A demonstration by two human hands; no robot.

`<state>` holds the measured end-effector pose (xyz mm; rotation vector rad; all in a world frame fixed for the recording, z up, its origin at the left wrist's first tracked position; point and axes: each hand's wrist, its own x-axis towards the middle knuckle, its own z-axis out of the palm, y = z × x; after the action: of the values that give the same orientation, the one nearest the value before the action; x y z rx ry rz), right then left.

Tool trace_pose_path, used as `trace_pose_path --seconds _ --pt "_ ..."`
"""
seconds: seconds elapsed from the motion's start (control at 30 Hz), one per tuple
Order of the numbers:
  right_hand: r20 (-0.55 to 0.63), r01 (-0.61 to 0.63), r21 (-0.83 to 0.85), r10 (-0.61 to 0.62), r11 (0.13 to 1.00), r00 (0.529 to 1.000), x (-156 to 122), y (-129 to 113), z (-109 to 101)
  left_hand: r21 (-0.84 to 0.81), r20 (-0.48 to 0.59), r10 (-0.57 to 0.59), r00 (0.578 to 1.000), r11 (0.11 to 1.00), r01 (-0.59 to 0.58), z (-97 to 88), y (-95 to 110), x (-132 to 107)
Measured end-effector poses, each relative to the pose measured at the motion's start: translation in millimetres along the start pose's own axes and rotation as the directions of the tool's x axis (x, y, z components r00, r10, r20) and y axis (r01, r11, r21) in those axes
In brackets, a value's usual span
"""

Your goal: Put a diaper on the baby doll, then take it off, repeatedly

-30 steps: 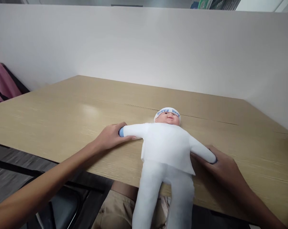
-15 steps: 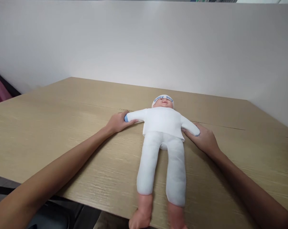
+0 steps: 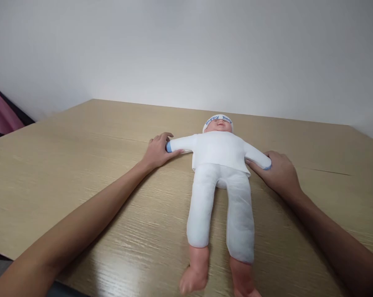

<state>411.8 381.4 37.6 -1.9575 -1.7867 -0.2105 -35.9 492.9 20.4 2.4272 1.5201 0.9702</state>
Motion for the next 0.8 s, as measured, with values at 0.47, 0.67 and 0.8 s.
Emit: trace_pose_path --seconds 0.47,0.67,0.8 --pt "-0.035 0.069 0.042 -0.068 0.997 0.997 -3 9 7 -0.088 0.041 0.102 0.994 0.991 -0.098 -2.1 0 -2" --pt "-0.062 0.089 0.030 -0.087 0.996 0.994 -15 11 8 -0.057 0.068 0.062 0.996 0.997 -0.058 -8.0 5 -11" --pt "-0.080 0.075 -0.003 -0.075 0.997 0.994 -25 12 11 -0.049 0.064 0.035 0.997 0.998 -0.032 -10.7 2 -19"
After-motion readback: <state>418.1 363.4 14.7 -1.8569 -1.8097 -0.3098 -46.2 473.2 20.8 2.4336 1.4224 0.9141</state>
